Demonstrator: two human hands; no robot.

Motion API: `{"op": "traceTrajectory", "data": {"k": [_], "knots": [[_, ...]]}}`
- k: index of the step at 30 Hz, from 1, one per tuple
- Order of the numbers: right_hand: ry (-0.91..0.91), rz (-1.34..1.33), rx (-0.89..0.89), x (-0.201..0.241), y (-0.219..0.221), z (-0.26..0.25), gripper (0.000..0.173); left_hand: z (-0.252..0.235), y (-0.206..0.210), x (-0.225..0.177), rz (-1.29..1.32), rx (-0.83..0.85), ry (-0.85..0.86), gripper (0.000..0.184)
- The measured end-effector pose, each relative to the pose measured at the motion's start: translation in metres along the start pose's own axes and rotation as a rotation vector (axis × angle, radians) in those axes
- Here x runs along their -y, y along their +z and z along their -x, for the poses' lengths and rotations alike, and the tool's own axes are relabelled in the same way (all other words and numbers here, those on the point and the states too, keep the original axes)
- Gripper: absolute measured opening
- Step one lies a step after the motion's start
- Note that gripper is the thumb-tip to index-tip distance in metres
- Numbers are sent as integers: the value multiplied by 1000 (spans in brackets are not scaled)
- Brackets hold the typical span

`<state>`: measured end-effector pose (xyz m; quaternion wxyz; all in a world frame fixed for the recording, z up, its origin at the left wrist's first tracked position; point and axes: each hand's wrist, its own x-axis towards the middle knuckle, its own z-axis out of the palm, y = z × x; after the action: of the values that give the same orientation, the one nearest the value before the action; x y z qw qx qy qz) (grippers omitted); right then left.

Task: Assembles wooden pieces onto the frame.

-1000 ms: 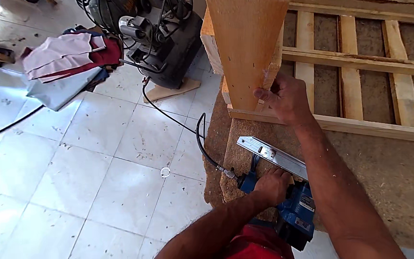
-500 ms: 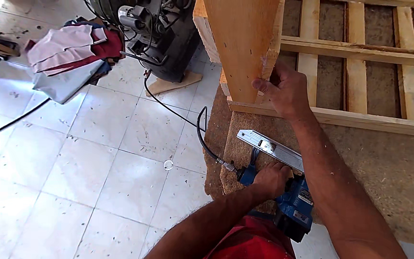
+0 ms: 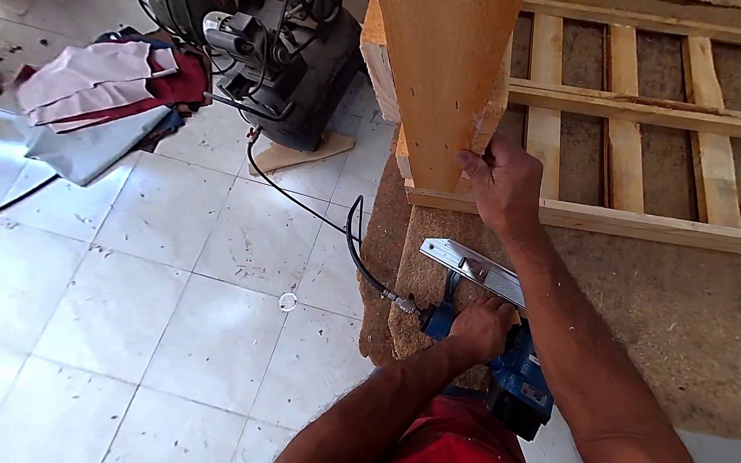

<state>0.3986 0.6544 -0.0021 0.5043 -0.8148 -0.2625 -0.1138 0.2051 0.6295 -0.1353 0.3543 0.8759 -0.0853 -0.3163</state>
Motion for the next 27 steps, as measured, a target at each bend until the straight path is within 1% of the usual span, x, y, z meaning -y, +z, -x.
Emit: {"op": "traceTrajectory", "data": {"k": [5,9,11,15,18,19,21,23,24,27], "knots": [[-53,126,-65,3,5,4,33,1,-3,-1,-10,6,-12,38],[-102,124,20,-2,-5,-1,32,-3,5,1,-37,14,-16,37],[-121,114,25,-3,-7,-3,32,-3,6,1,-43,8,-13,37],[-92,171,-66,3,2,3,35,4,-2,-4,-33,3,-25,39],[-85,190,-88,6,4,6,35,6,-3,-5,-34,0,-28,38],[-99,182,-84,3,4,5,35,4,-3,-5,-35,-5,-24,38],[-105,147,-18,0,-1,2,36,2,-1,-4,-43,4,-28,38],[-71,93,47,0,-6,3,37,4,0,-5,-49,12,-38,37],[-46,70,52,1,-6,4,40,4,-1,-6,-52,5,-34,37],[79,-64,87,0,-5,5,48,6,-1,-7,-50,-10,-23,38]]}}
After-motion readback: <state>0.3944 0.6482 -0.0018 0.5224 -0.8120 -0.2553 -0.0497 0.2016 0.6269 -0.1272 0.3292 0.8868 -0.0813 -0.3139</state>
